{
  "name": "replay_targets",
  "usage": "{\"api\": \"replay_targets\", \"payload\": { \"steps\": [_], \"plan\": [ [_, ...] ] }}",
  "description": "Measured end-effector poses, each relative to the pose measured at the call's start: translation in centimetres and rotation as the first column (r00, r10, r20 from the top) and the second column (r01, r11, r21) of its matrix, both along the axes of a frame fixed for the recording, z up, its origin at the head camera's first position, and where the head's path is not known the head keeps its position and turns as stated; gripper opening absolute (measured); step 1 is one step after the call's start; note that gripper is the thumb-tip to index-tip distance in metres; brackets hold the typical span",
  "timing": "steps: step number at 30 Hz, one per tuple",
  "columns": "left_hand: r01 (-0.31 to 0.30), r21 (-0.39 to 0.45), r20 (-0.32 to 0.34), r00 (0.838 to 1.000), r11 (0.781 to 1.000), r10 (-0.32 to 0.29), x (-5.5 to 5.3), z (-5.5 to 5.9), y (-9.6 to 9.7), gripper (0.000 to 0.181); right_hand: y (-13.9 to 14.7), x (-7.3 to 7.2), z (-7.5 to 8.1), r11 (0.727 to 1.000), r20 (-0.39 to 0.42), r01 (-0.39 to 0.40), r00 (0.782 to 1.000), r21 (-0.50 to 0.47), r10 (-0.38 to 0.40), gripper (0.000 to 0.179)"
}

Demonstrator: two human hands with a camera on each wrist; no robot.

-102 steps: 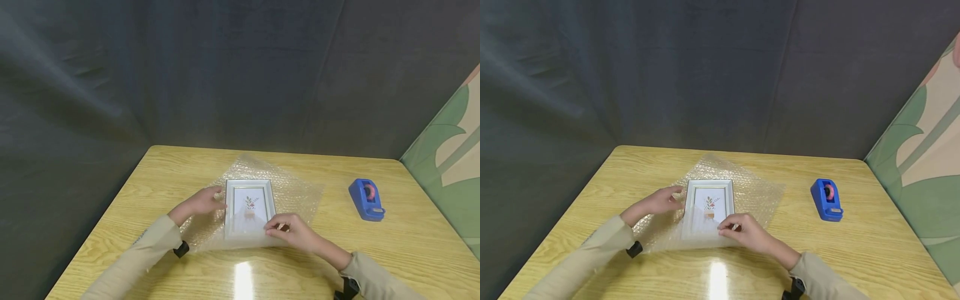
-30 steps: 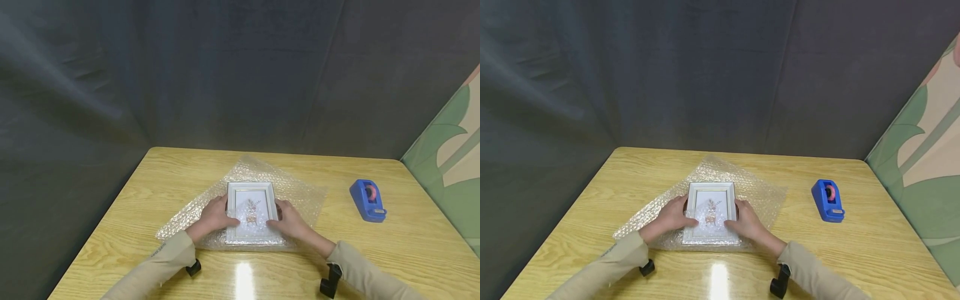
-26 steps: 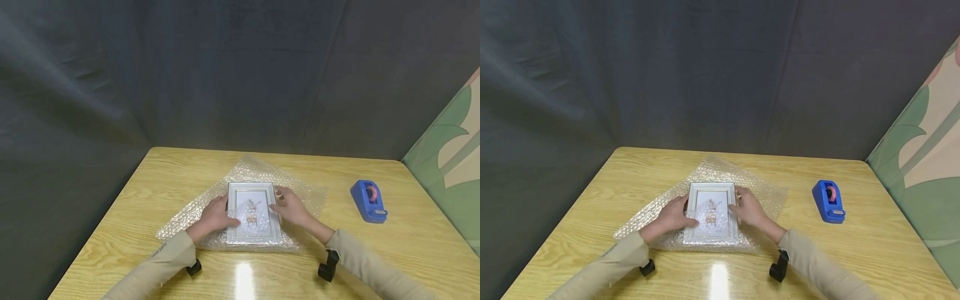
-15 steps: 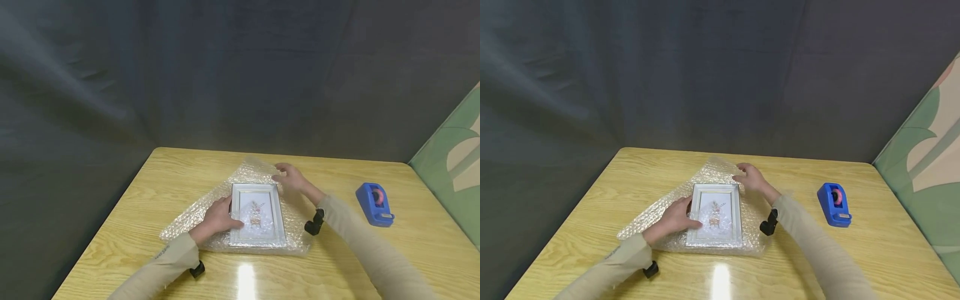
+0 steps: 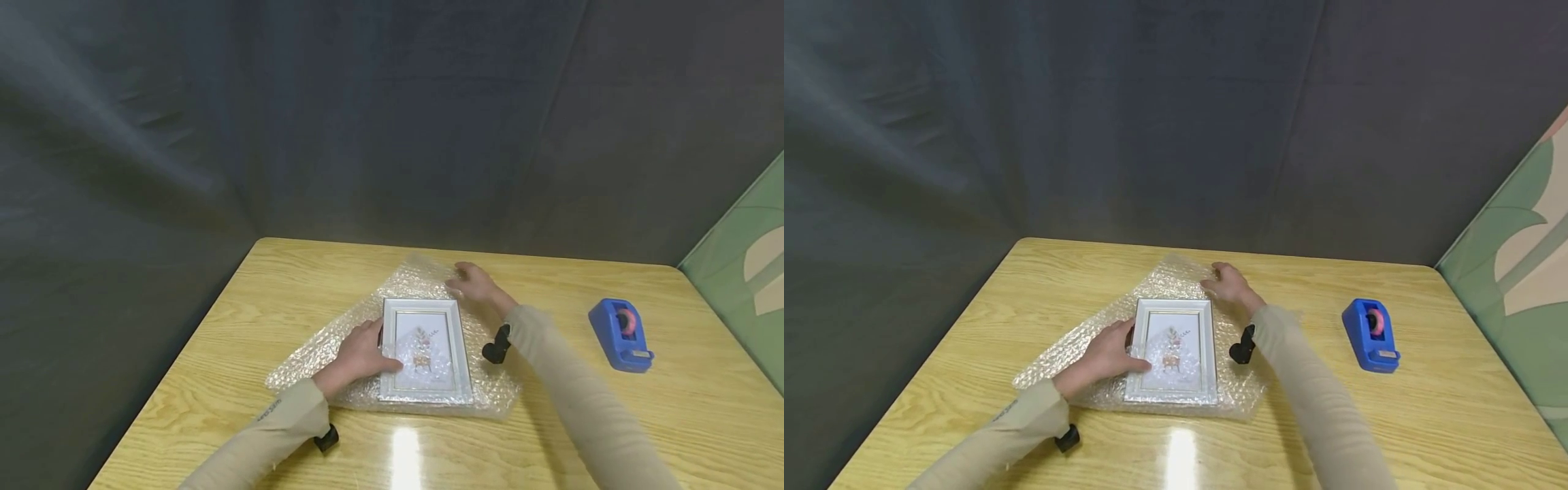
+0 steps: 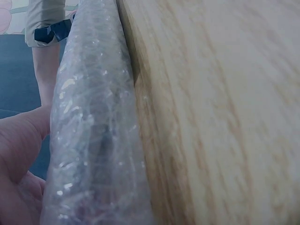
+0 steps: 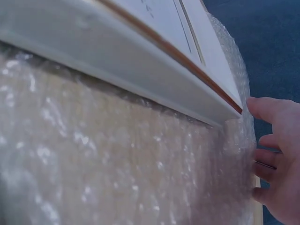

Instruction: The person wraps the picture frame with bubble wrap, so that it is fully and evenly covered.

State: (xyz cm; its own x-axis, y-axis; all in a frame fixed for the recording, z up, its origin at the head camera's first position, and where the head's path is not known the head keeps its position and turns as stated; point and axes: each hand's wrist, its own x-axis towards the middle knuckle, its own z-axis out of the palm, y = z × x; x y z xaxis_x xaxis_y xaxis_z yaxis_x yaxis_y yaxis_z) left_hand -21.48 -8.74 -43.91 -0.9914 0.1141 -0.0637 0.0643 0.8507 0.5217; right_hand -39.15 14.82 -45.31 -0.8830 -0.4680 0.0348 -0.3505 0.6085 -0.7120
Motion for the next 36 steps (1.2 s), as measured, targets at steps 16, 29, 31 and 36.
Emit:
{"api": "replay_targets", "payload": {
  "steps": [16,29,31,36],
  "plan": [
    [-0.015,-0.003,0.026,1.000,1.000,0.016,0.0,0.1,-0.4,0.101,-0.6,0.8,1.3,0.989,-0.146,0.050,0.987,-0.142,-0.071,0.041],
    [0.004,0.003,-0.005,1.000,1.000,-0.004,-0.4,0.2,-1.0,0.098,-3.0,2.7,2.7,0.970,-0.294,-0.131,0.953,-0.205,0.067,0.023],
    [0.008,0.002,-0.011,1.000,1.000,-0.008,-0.5,0.1,-1.1,0.098,-3.1,2.9,2.7,0.970,-0.282,-0.142,0.956,-0.198,0.083,0.022],
    [0.001,0.013,-0.005,1.000,1.000,-0.001,-0.5,-0.1,-1.3,0.097,-2.8,4.1,2.9,0.964,-0.243,-0.180,0.961,-0.196,0.130,0.020]
  ]
}}
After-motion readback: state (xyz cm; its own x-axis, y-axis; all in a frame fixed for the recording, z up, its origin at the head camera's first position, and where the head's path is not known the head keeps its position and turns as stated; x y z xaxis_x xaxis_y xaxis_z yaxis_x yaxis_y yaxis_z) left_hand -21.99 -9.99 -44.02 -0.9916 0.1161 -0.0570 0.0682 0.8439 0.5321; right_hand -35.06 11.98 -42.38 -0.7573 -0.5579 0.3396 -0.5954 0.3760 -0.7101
